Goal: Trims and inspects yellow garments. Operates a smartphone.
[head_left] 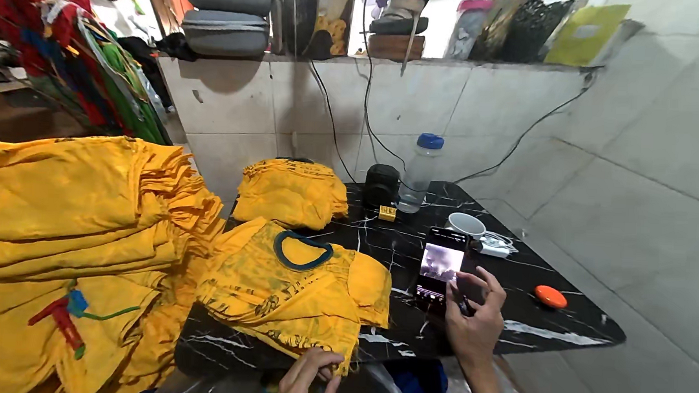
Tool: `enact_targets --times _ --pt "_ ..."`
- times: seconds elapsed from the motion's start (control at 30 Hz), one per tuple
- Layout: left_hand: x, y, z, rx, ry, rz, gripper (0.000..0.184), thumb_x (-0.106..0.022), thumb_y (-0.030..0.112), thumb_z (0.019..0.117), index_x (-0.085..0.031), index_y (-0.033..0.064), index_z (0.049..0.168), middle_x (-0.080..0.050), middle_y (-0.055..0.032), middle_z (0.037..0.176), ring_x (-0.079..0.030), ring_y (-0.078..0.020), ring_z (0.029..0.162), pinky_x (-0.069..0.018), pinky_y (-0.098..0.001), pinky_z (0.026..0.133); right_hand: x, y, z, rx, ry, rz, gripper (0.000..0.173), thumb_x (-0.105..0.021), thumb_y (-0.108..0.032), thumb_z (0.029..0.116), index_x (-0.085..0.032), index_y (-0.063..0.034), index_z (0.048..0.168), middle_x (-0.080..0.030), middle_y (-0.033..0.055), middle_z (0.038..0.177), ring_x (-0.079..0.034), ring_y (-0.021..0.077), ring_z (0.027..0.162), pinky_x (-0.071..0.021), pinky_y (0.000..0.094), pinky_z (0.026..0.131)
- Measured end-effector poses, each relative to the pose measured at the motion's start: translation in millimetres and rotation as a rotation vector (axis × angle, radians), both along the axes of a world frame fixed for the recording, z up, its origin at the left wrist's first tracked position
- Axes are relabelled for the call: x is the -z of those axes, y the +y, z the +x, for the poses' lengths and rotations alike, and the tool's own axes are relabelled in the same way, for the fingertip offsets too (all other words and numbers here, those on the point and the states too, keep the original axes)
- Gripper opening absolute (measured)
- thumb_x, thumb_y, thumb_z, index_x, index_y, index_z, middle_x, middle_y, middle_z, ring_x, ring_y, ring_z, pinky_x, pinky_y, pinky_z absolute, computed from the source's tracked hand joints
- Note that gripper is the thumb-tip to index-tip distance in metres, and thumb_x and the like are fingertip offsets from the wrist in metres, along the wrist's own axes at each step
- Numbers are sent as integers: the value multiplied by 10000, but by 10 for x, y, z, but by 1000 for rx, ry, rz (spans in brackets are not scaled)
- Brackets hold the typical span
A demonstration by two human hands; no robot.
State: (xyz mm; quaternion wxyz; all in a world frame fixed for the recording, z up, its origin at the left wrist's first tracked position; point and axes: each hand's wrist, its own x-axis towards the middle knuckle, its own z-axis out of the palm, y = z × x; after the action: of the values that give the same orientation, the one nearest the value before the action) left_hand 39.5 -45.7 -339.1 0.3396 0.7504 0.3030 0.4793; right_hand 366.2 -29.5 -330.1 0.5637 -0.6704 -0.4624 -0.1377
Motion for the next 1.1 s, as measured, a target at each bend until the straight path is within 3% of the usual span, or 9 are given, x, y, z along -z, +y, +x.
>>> enact_targets --times 0.13,0.23,0.33,0.4,0.67,0.8,0.93,1.03,1.1 --pt "67 6 -8 25 44 58 147 -765 62 901 -748 22 1041 -751 -68 968 -711 -110 918 -590 -261 889 121 -4 197 35 111 5 487 -645 -258 969 -548 35 1346 -673 192 1140 -683 185 967 -575 328 734" --pt "111 5 -34 56 82 151 57 -748 96 929 -775 66 968 -767 -30 932 -718 -102 926 -586 -254 895 140 20 333 -62 216 -53 495 -616 -314 1000 -569 18 1364 -688 175 1166 -669 209 1063 -542 407 933" --pt "126 4 -68 113 105 179 56 -724 69 932 -779 75 938 -766 -29 905 -715 -114 904 -581 -256 877 158 74 391 -154 346 -72 469 -677 -298 953 -617 -11 1320 -706 80 1027 -669 89 866 -563 289 810" --pt "111 -10 -113 138 129 174 76 -709 47 930 -780 74 924 -763 -32 887 -713 -125 884 -579 -268 865 175 83 389 -184 388 -98 465 -724 -275 917 -629 -8 1286 -697 56 952 -645 74 781 -557 272 737" --pt "120 12 -295 157 227 79 102 -685 37 932 -777 77 912 -761 -31 896 -715 -125 900 -586 -287 867 173 76 377 -198 351 -144 488 -818 -261 817 -663 -36 1222 -733 63 1037 -696 102 912 -589 321 830" --pt "200 -17 -340 241 305 72 112 -663 66 965 -773 69 949 -757 -61 907 -717 -174 895 -582 -332 870 173 60 389 -182 394 -124 455 -759 -277 900 -640 -14 1252 -713 88 1062 -684 130 928 -577 347 839" --pt "284 -6 -456 321 454 -17 128 -650 115 993 -758 50 972 -756 -84 929 -733 -207 888 -598 -404 869 184 44 401 -124 428 14 300 -672 -212 980 -661 -9 1200 -709 59 1018 -661 77 881 -550 263 790" --pt "295 20 -596 327 664 -132 230 -631 290 1021 -751 94 1018 -752 -104 875 -733 -274 803 -586 -544 767 188 2 382 -44 316 135 286 -635 -201 988 -666 42 1138 -694 95 1016 -663 82 917 -551 252 840" --pt "251 26 -645 256 663 -144 293 -618 374 1026 -760 118 1039 -755 -85 891 -729 -252 788 -592 -528 744 148 -70 307 -30 218 175 280 -605 -194 1004 -656 67 1094 -683 81 966 -648 40 849 -541 200 777"
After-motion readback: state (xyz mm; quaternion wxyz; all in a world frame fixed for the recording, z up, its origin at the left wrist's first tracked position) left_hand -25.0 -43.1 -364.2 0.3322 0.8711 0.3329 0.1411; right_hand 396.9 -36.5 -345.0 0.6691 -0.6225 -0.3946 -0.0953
